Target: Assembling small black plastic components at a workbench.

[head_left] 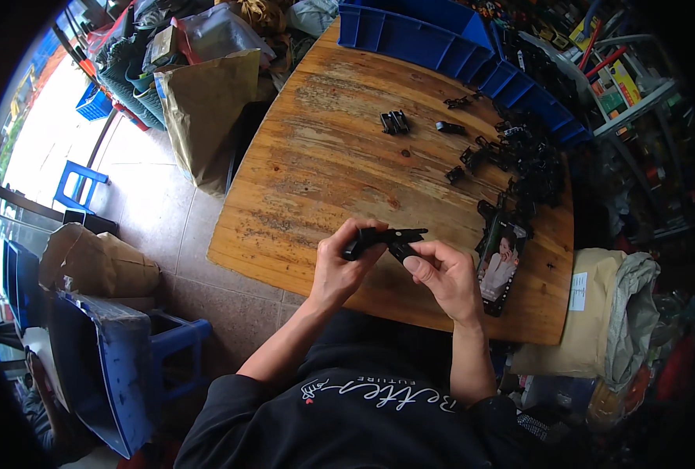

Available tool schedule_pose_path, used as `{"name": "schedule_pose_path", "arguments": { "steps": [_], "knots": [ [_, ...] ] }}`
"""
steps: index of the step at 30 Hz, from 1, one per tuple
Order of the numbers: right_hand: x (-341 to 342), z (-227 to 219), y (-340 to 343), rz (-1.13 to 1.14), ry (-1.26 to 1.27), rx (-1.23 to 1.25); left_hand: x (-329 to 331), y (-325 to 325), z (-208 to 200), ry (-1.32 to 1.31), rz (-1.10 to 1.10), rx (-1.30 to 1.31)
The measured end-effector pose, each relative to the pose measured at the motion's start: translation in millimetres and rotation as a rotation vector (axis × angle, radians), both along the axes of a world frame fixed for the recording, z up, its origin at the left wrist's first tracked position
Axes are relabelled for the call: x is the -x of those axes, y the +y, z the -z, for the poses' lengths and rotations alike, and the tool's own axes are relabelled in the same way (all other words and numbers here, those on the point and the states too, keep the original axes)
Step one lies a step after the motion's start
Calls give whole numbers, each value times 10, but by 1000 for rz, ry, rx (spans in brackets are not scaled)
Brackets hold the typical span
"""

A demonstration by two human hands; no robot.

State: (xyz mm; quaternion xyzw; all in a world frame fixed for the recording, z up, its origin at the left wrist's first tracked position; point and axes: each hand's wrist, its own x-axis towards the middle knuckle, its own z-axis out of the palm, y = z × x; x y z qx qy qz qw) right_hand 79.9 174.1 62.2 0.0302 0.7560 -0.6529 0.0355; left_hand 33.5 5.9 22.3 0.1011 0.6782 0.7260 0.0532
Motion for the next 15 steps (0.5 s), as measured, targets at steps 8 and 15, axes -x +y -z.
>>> {"name": "schedule_pose_path", "arguments": {
  "steps": [8, 15],
  "knots": [
    [3, 4, 11, 40, -52, 3, -15, 27, 16, 108, 77, 56],
    [52, 64, 29, -154, -83, 74, -31, -20, 2, -230, 38, -158]
  ]
}}
